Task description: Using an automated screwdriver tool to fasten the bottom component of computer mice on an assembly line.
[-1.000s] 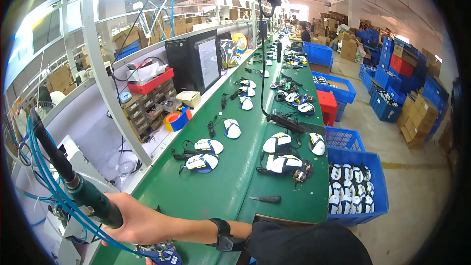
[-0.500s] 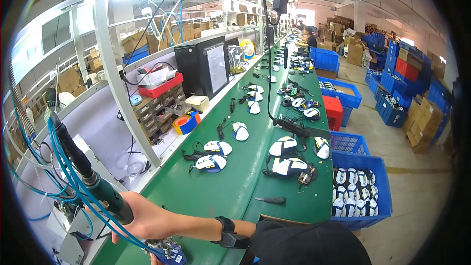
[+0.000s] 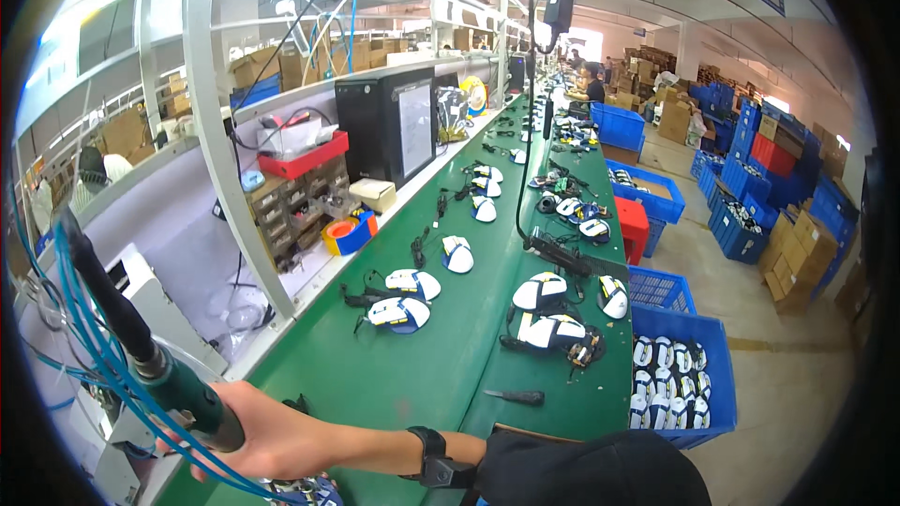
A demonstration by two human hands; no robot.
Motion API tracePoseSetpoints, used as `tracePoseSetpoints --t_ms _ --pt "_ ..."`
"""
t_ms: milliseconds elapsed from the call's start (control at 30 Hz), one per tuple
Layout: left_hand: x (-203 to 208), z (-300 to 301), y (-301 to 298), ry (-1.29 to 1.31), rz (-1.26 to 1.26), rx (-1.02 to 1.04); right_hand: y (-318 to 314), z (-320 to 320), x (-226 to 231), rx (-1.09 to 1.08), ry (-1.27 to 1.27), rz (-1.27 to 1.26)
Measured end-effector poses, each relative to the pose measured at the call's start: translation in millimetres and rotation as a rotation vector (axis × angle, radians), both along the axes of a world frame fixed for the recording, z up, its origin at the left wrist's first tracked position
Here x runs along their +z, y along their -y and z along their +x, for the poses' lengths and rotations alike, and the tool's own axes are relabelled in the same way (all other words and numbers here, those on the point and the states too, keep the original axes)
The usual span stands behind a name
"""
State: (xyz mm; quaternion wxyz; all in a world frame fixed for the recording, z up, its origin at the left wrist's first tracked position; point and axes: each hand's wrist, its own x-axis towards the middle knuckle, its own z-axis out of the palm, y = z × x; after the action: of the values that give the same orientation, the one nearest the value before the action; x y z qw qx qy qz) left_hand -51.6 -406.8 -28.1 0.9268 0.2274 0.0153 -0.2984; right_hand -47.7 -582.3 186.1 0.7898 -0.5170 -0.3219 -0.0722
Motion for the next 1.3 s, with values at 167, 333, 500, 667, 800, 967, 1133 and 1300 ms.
tracePoseSetpoints --t_ms 167,333,500,667,800,967,1133,1300 --pt "-5 1 -2 0.026 -0.009 -0.021 1 9 1 -0.047 0.074 -0.135" --pt "0 -5 1 0.044 -0.029 -0.039 1 6 4 -0.048 0.043 -0.13" --pt "4 -4 -2 -0.013 -0.017 -0.013 0 6 3 -0.058 0.05 -0.165" --pt "-10 1 -8 -0.051 -0.016 0.021 -2 5 4 -0.022 0.05 -0.155" --pt "-10 2 -7 -0.026 -0.029 0.001 -1 5 2 -0.011 0.035 -0.153" --pt "-13 0 -7 -0.06 -0.049 -0.008 -4 5 1 -0.037 0.045 -0.133" --pt "-14 -3 -5 -0.07 -0.054 -0.003 -1 2 3 -0.026 0.039 -0.134" --pt "-15 1 -8 -0.076 -0.044 0.0 -1 2 6 -0.047 0.045 -0.147"
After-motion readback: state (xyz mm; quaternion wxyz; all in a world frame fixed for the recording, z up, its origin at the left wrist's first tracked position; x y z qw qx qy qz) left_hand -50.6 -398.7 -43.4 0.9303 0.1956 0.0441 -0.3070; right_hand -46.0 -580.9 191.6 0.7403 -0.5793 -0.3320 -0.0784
